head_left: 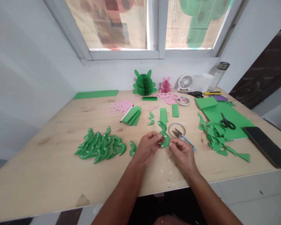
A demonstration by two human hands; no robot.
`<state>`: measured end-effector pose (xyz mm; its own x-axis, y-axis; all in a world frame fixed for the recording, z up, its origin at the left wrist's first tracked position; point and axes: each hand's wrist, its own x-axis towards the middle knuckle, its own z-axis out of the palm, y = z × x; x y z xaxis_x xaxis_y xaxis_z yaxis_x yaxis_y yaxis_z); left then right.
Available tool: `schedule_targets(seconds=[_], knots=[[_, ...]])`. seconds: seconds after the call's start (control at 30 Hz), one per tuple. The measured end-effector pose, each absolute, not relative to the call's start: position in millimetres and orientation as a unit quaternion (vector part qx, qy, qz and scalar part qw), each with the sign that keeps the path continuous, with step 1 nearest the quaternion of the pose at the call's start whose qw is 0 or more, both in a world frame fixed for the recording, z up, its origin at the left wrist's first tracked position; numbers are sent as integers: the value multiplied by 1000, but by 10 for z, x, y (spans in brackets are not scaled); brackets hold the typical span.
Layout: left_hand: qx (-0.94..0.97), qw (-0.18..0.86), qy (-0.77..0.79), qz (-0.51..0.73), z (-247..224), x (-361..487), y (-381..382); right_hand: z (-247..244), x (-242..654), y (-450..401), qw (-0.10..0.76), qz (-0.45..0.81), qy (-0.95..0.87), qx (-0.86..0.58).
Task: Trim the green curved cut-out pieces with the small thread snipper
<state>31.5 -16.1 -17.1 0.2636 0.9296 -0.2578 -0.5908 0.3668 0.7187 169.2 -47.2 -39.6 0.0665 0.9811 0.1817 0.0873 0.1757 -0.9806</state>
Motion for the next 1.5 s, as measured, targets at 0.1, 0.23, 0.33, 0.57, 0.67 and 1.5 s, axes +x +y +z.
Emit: schedule_targets(seconds=[0.1,0.23,0.33,0.57,0.67,1.5], knots=[[249,755,337,504,-169,314,-161,-400,1693,-473,538,414,-545,-491],[249,756,337,503,-170,313,-167,-399,1691,-474,537,415,-544,-493],[249,757,335,502,-171,313,-171,-393,1690,-477,539,417,-544,-489],[242,762,333,500,-172,314,-164,-398,1689,-478,538,424,-537,-492],[237,761,331,505,-177,313,-157,-406,1693,-472,537,421,-540,-492],[258,738,339,523,-194,282,-169,-419,1703,-458,534,393,-549,-509]])
